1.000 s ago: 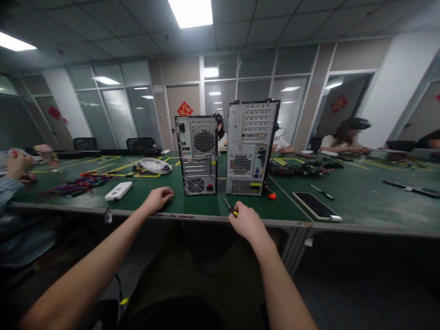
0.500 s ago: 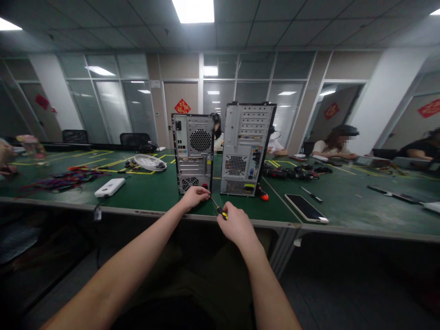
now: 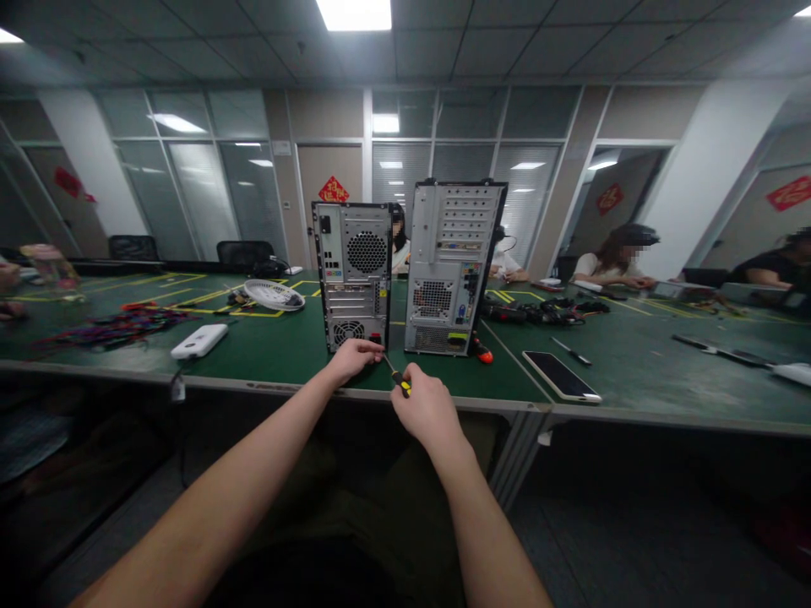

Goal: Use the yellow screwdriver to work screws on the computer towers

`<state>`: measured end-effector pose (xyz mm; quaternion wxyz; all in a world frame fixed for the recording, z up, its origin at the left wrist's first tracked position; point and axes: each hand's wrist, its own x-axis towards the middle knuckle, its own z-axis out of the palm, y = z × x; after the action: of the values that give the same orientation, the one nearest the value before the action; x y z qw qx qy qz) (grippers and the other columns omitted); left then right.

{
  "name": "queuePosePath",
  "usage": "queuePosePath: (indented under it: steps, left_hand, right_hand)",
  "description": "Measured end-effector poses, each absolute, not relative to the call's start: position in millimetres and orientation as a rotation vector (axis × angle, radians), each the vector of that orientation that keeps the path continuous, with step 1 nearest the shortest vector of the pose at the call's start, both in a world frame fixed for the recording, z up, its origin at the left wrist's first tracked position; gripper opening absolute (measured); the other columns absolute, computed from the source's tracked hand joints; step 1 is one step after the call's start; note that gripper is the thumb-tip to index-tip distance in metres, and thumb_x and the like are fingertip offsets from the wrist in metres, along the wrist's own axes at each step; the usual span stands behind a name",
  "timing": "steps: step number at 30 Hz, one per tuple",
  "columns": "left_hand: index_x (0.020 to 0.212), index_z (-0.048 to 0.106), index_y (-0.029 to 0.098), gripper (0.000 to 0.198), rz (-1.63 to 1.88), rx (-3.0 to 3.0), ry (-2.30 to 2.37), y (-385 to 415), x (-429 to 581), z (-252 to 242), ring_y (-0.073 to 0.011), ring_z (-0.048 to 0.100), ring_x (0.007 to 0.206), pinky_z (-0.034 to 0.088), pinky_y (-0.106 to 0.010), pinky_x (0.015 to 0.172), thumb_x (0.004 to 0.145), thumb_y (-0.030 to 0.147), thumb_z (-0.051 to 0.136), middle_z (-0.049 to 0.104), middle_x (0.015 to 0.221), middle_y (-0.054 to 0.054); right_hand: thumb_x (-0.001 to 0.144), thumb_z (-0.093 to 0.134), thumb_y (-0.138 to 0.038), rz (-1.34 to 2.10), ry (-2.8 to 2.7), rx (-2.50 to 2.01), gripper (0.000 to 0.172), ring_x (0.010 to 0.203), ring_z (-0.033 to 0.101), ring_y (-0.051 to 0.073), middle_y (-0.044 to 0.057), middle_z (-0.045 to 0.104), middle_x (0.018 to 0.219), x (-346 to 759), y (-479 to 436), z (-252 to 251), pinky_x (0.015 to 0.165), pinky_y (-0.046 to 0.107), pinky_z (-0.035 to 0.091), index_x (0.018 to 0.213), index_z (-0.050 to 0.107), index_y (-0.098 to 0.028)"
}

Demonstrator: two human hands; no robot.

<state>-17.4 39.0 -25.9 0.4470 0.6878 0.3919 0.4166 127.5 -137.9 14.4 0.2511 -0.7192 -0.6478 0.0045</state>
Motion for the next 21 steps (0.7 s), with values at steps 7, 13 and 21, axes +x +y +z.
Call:
queuePosePath:
  steps: [7, 13, 21]
  left_hand:
    - [0.105, 0.079, 0.009, 0.036, 1.034, 1.713, 0.963, 38.5, -17.5, -25.5, -0.0161, 0.074, 0.084, 0.056, -0.030, 0.091, 0.077, -0.004, 0.060, 0.080, 0.088, -0.009]
    - [0.106, 0.079, 0.008, 0.037, 1.034, 1.716, 0.962, 37.7, -17.6, -25.1, -0.0167, 0.074, 0.086, 0.055, -0.031, 0.093, 0.078, -0.005, 0.059, 0.080, 0.090, -0.011]
    - [0.106, 0.080, 0.010, 0.037, 1.057, 1.746, 0.946, 41.2, -16.8, -28.7, -0.0154, 0.073, 0.084, 0.054, -0.028, 0.091, 0.078, -0.004, 0.060, 0.080, 0.088, -0.008]
  right_hand:
    - [0.090, 0.056, -0.032, 0.133, -1.675, -1.906, 0.011, 0.073, 0.060, 0.019, 0.004, 0.069, 0.081, 127.9, -133.9, 13.7, 0.063, 0.026, 0.034, 0.088, 0.063, -0.024]
    - [0.088, 0.057, -0.032, 0.270, -1.577, -1.869, 0.013, 0.066, 0.059, 0.017, 0.001, 0.066, 0.070, 129.4, -130.5, 13.4, 0.061, 0.026, 0.034, 0.078, 0.063, -0.023]
    - [0.087, 0.058, -0.031, 0.340, -1.552, -1.834, 0.015, 0.063, 0.059, 0.016, 0.001, 0.068, 0.066, 129.7, -128.6, 12.7, 0.060, 0.025, 0.035, 0.076, 0.064, -0.023]
